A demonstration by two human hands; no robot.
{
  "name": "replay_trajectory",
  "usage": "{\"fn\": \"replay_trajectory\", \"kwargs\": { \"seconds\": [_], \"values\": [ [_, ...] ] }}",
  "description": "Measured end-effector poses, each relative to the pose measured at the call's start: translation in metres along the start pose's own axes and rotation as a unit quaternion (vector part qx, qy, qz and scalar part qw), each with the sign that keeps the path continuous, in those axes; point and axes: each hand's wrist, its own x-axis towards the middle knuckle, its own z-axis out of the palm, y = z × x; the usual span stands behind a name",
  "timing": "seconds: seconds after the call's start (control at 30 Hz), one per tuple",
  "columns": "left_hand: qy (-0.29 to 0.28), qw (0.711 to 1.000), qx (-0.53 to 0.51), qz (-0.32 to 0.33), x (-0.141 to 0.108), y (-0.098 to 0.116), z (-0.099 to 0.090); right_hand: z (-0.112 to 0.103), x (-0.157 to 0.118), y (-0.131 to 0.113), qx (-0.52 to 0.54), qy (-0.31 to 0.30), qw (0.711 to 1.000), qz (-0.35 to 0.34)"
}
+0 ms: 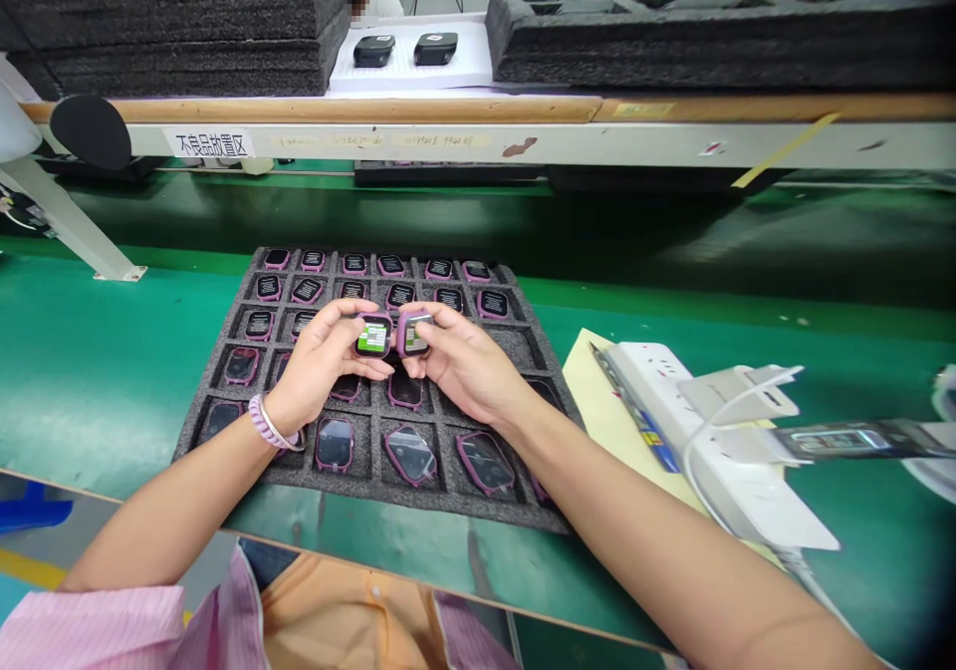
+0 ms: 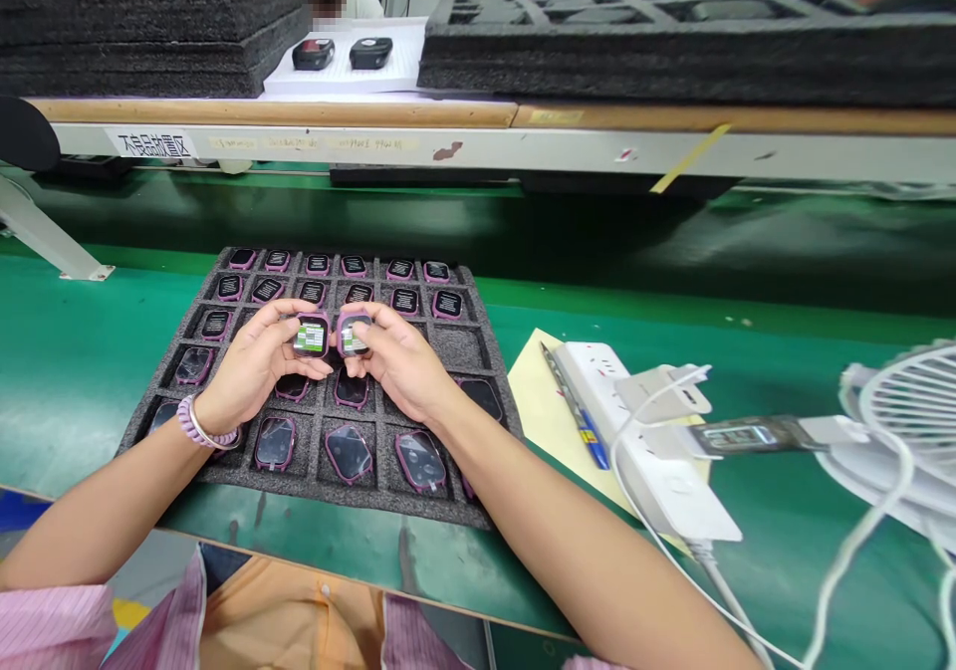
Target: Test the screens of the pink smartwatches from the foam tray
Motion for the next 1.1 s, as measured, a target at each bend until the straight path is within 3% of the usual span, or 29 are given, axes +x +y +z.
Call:
{"fn": "replay_trajectory", "kwargs": {
  "seconds": [1.1],
  "values": [
    [-0.027,1.000,-0.008,0.001,-0.0011,0.0001,-0.0024,-0.0010,-0.0019,-0.0034,-0.009,-0.015,1.000,-0.005]
  ]
}}
